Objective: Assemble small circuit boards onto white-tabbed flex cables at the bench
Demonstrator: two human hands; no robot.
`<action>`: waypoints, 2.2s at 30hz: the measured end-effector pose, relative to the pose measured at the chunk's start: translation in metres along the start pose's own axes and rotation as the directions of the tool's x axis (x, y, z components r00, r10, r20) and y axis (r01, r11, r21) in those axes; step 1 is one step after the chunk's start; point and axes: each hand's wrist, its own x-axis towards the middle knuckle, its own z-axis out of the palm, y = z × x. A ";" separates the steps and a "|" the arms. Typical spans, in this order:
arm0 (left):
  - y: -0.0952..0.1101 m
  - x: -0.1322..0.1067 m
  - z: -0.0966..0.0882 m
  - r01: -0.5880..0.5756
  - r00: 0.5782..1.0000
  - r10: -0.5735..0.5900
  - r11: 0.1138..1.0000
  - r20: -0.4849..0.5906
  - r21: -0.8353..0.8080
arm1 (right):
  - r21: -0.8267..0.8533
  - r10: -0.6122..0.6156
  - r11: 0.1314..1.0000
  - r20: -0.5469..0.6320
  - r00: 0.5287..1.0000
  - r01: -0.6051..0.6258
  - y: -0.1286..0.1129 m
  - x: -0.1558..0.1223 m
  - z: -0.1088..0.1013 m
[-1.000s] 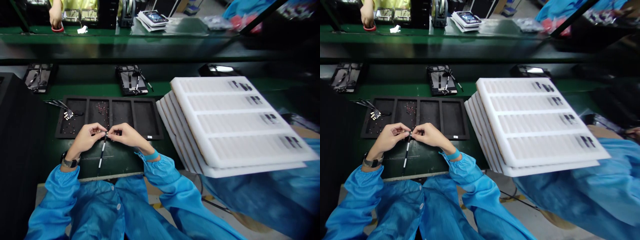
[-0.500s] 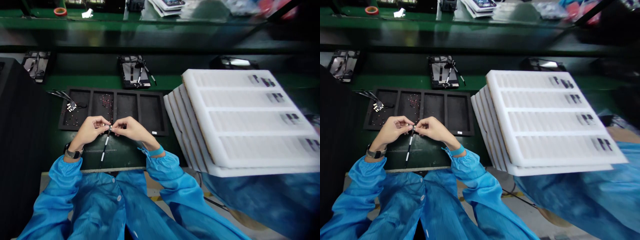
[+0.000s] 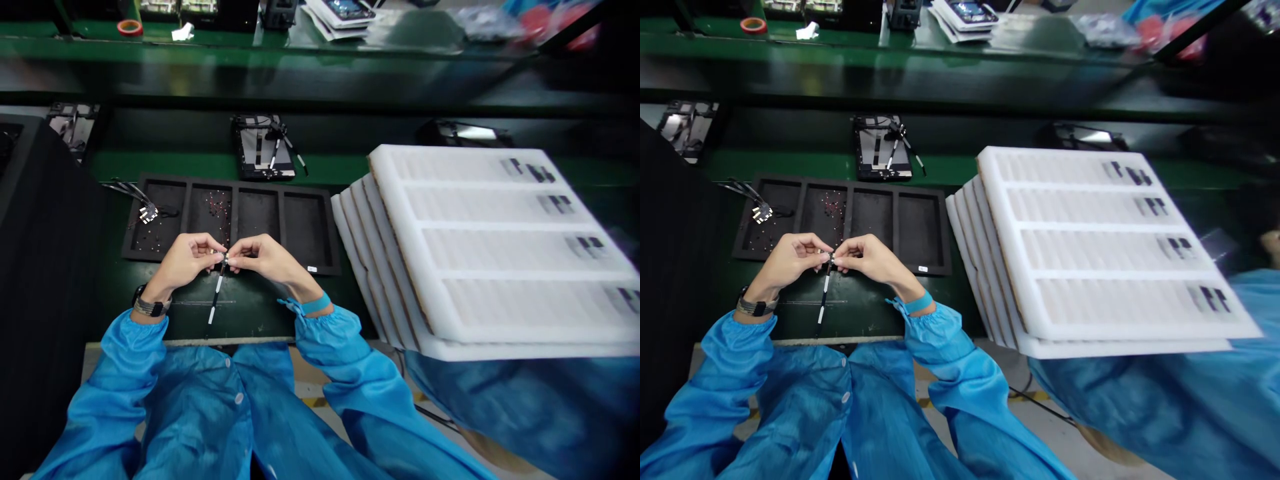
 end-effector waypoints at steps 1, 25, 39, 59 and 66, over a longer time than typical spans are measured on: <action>0.000 0.000 0.000 -0.003 1.000 0.003 1.000 -0.003 -0.002 | 0.000 -0.001 1.000 -0.001 1.000 0.001 0.000 0.000 0.000; 0.007 -0.002 -0.016 -0.240 0.883 -0.011 0.850 -0.469 -0.470 | -0.058 -0.222 0.975 -0.254 0.941 0.215 -0.039 -0.037 0.015; -0.004 0.001 0.015 -0.127 0.929 -0.064 0.871 -0.365 -0.474 | -0.091 -0.189 0.981 -0.317 0.930 0.169 -0.010 0.000 0.038; -0.008 0.001 0.016 -0.055 0.936 -0.110 0.893 -0.335 -0.446 | -0.077 -0.155 0.987 -0.256 0.954 0.139 -0.006 -0.002 0.029; -0.009 0.001 0.020 -0.083 0.913 -0.098 0.906 -0.396 -0.415 | -0.068 -0.137 0.990 -0.283 0.949 0.123 -0.005 -0.001 0.032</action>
